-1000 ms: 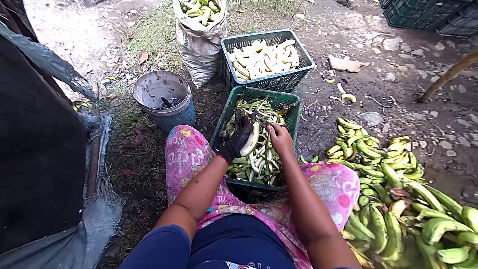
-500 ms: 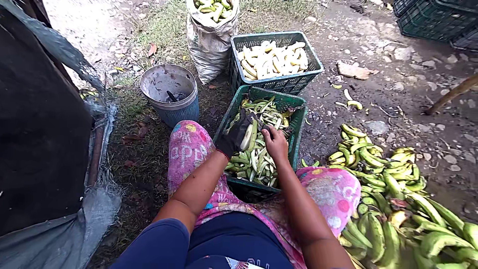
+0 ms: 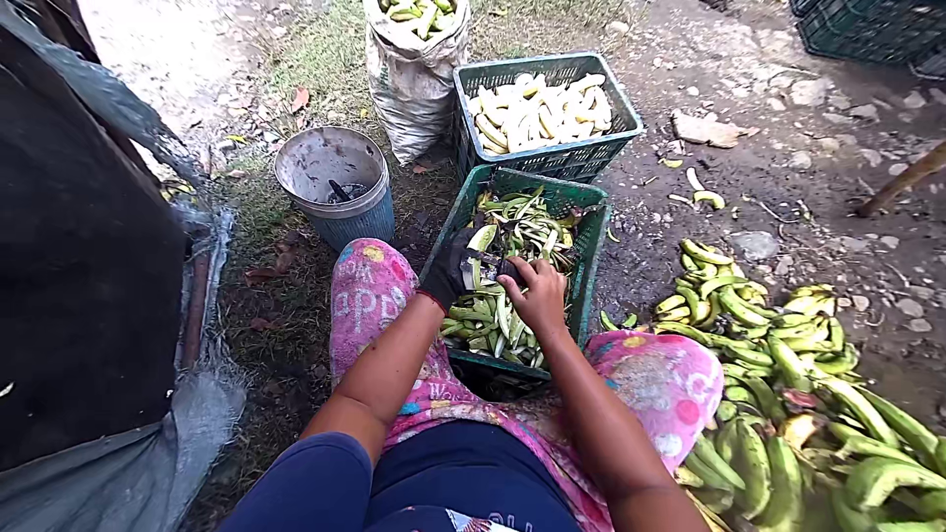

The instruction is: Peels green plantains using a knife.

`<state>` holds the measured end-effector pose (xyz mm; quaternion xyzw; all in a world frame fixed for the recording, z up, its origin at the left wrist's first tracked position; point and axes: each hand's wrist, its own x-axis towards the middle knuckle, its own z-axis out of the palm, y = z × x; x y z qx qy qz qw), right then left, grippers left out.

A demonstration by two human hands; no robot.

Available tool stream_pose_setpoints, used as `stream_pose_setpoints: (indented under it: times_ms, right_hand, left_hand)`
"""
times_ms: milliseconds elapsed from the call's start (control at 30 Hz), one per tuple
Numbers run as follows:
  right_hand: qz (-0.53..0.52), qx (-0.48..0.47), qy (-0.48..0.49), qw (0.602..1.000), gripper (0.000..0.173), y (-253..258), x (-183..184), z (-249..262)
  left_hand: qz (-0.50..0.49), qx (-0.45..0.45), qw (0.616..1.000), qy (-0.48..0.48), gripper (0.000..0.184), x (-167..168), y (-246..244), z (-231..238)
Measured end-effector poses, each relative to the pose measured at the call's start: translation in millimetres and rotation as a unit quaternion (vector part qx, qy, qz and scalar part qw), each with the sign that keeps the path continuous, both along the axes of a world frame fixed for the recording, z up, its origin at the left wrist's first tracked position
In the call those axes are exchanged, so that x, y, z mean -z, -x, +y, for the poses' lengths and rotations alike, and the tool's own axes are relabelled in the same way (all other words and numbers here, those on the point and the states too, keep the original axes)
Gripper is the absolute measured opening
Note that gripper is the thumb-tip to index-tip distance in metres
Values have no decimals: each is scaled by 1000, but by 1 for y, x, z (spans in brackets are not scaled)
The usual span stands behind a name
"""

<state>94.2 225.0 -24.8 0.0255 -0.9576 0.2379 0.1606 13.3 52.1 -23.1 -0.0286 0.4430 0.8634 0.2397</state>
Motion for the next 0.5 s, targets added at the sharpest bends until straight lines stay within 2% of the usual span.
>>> stream_pose_setpoints:
  times_ms: [33, 100, 167, 200, 300, 367, 433, 467, 500]
  right_hand:
    - [-30, 32, 30, 999, 56, 4, -2, 2]
    - [-100, 87, 115, 984, 57, 13, -4, 11]
    - [-147, 120, 210, 959, 59, 19, -3, 21]
    - [-154, 133, 249, 947, 61, 21, -1, 27]
    - [-145, 150, 334, 919, 65, 20, -3, 44]
    - [-136, 163, 331, 920, 66, 18, -14, 54]
    - [-122, 178, 312, 925, 66, 16, -24, 64]
    - [-118, 186, 307, 926, 66, 16, -28, 70]
    - [-111, 195, 308, 925, 63, 15, -31, 75]
  left_hand:
    - [41, -3, 998, 44, 27, -8, -6, 5]
    - [142, 18, 983, 114, 32, 0, -14, 10]
    - [260, 33, 946, 189, 35, 26, -21, -3]
    - [286, 41, 927, 238, 36, 27, -27, -9]
    - [273, 55, 914, 295, 35, 10, -37, -14]
    - [270, 77, 910, 304, 38, 17, -28, -9]
    - [155, 94, 944, 277, 33, 21, -25, 4]
    - [97, 105, 947, 287, 35, 24, -28, 10]
    - [100, 163, 924, 331, 37, 32, -31, 12]
